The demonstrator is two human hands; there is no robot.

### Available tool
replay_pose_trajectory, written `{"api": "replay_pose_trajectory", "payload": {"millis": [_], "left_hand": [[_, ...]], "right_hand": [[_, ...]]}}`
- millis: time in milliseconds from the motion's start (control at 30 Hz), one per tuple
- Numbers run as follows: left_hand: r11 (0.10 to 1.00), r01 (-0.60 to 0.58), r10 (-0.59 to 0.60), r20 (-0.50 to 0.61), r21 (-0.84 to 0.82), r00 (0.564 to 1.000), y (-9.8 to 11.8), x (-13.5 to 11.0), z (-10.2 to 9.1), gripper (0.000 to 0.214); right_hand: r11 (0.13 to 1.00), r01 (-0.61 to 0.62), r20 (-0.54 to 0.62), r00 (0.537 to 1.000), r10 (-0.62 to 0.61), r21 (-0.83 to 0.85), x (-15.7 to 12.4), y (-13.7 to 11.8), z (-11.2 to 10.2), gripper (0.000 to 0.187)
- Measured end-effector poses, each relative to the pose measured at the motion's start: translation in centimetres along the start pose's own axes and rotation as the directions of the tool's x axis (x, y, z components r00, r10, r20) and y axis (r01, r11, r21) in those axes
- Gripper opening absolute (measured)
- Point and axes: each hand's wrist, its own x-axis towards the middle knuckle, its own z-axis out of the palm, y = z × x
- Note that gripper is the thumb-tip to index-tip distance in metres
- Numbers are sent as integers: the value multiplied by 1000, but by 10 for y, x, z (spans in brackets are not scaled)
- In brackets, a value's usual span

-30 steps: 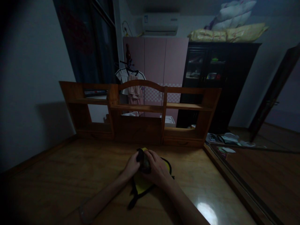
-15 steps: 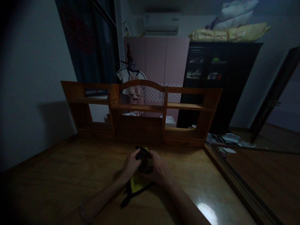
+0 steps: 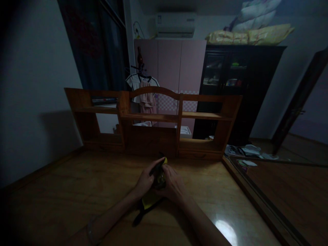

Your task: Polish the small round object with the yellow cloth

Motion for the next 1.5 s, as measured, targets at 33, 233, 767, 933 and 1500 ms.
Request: {"api": "replay_pose_trajectory", "payload": {"millis": [33,233,767,933,1500], "left_hand": [[1000,-11,11,14,11,1000,1,0,0,68],[999,2,-1,-31,41,1000,-7,-2,-1,69],[971,240,-234,-220,-1,947,-23,0,-7,32],[965,260,-260,-199,-25,945,-23,1,-8,29],[962,269,-260,-150,43,954,-34,-3,-5,28]], "right_hand": [[1000,10,-10,1000,-10,-6,0,1,0,89],[998,14,-27,1000,-15,-54,2,-1,-1,89],[996,-31,-26,999,29,-89,5,-6,-7,81],[996,-37,-85,996,30,-82,5,-6,-11,80],[995,-22,-50,998,27,101,8,-5,-3,81]]}}
